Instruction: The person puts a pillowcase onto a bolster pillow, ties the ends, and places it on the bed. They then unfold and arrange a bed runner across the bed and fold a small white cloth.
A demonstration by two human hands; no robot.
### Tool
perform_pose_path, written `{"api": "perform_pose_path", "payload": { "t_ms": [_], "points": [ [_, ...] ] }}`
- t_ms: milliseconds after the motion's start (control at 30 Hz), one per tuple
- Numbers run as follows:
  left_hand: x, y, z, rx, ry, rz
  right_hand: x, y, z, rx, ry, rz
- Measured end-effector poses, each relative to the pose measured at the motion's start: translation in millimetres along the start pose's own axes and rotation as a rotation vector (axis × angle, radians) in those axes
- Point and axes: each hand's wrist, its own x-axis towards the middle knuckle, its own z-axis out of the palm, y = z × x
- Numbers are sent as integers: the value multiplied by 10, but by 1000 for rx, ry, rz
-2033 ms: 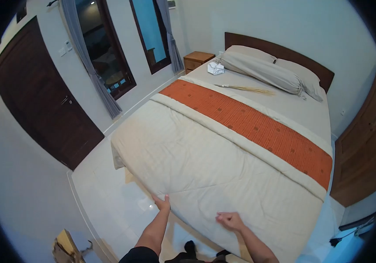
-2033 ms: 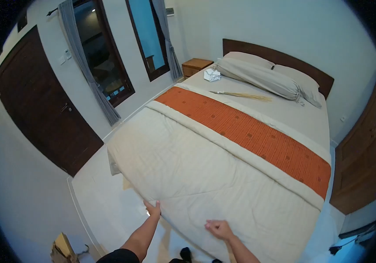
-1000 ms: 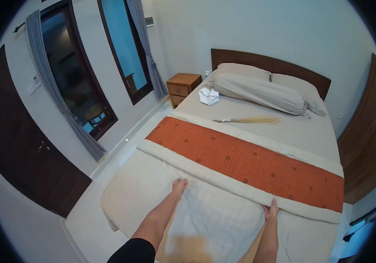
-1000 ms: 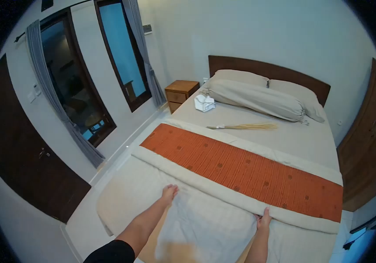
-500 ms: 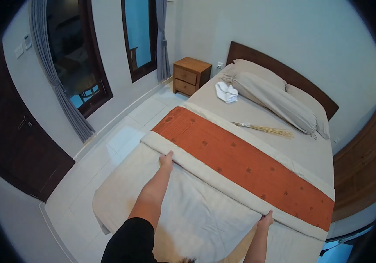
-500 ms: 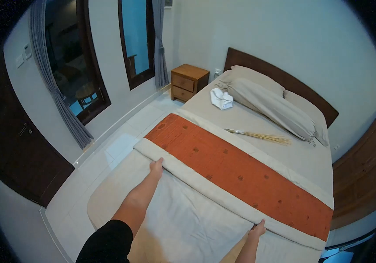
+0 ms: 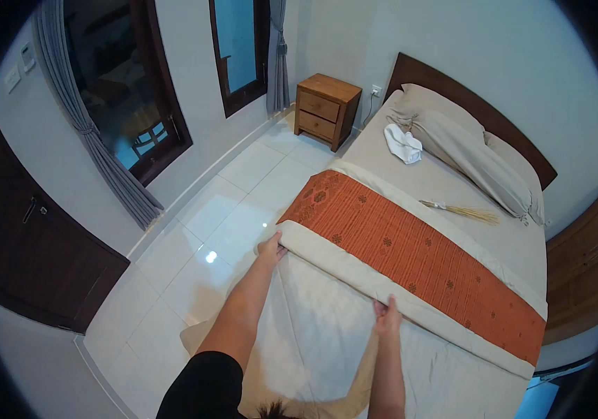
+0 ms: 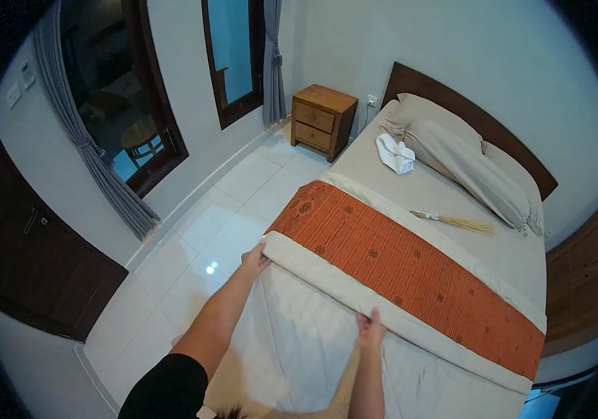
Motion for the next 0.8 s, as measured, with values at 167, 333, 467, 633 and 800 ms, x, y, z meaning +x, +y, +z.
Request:
{"api": "perform_pose_path", "payload": {
  "t_ms": [167,333,467,633,800],
  "points": [
    [187,-138,-140,25,-29,-6,-159,384,383,-316,-123,123],
    [294,-175,-138,77,5,60,-151,257,438,-227,-101,242],
    [296,-218,-202,90,-55,81,-93,338,343,-208,-120,200],
    [284,-141,-121,25,-15,-38,-199,292,504,-151,-2,183],
    [412,-181,-121,27,14,-124,37,585,380,-115,136,0]
  ]
}}
